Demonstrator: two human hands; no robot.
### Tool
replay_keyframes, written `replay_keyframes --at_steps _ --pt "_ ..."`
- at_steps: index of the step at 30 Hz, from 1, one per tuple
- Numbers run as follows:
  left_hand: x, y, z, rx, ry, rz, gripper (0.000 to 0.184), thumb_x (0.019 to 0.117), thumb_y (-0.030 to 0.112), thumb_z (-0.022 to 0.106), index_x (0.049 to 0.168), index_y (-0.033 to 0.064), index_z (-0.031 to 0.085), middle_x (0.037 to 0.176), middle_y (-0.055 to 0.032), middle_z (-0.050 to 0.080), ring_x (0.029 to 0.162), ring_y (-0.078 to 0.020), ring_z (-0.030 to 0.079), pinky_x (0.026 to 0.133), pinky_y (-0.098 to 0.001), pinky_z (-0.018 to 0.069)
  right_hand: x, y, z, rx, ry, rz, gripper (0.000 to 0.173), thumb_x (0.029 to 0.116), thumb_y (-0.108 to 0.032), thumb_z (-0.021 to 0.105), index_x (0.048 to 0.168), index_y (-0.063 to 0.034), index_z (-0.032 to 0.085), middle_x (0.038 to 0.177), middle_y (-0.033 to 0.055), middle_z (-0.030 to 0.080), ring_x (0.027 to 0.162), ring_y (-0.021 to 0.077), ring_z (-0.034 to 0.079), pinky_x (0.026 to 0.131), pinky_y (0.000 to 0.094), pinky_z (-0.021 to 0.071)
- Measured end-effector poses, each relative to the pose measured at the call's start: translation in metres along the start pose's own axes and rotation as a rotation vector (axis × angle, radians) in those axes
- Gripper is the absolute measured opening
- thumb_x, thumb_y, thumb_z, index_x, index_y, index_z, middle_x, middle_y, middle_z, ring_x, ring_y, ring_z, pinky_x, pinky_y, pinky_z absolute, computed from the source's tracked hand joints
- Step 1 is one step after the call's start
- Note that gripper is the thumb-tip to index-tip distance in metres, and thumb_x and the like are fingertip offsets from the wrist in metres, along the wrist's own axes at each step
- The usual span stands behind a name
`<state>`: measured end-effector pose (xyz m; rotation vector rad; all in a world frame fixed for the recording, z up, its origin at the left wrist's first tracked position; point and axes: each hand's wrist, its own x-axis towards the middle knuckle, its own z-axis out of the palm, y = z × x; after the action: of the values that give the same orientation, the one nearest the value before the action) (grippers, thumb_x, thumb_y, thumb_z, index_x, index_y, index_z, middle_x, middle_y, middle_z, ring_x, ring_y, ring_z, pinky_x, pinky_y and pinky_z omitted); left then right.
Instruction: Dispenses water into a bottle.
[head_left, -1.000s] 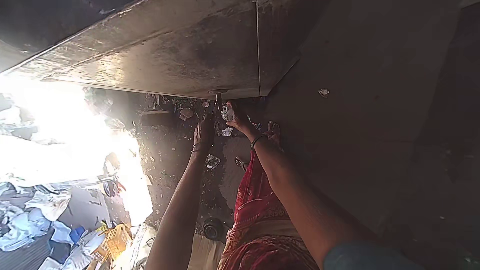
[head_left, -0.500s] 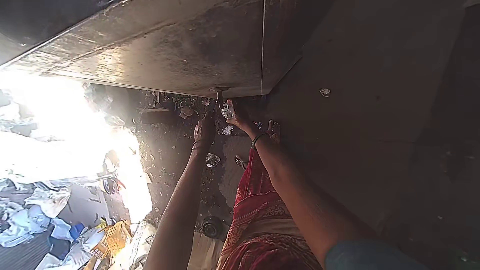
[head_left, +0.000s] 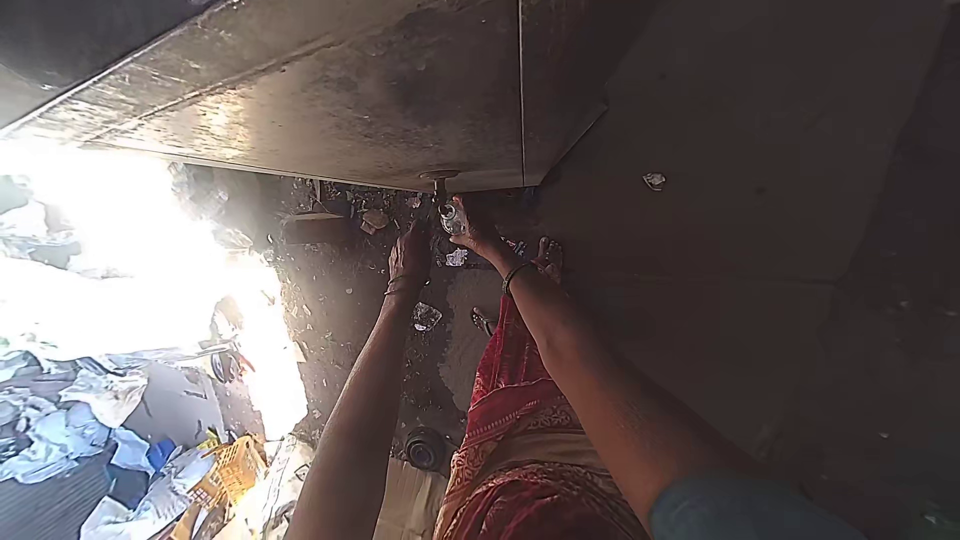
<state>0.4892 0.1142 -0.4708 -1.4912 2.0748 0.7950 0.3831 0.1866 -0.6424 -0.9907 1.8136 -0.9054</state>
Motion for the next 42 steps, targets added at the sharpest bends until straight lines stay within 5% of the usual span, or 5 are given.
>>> replay_keyframes --at_steps 29,42 --pt "0.0 0.0043 0.0007 0.029 -0.013 -0.02 0.035 0.1117 0.03 0.04 0.125 0.0045 0.059 0.103 -0.0203 0.07 0.101 -0.0393 0.069 0.09 -0.0603 0.0521 0.002 0.0014 0.0004 -0.012 -0.005 -0.011 0.099 0.0671 -0.01 0.092 0.151 0.0004 0.041 0.149 0.027 0.048 0.135 0.0413 0.051 0.112 0.0507 0.0439" --pt "-0.0027 0.0073 -0.0007 0.028 -0.014 -0.031 0.036 0.112 0.03 0.039 0.13 0.0063 0.059 0.109 -0.0197 0.071 0.107 -0.0399 0.068 0.094 -0.0613 0.0504 -0.0006 -0.004 -0.0038 -0.053 -0.028 0.021 0.1 0.0687 -0.014 0.093 0.152 -0.0015 0.04 0.145 0.027 0.05 0.133 0.0414 0.053 0.11 0.0512 0.0457"
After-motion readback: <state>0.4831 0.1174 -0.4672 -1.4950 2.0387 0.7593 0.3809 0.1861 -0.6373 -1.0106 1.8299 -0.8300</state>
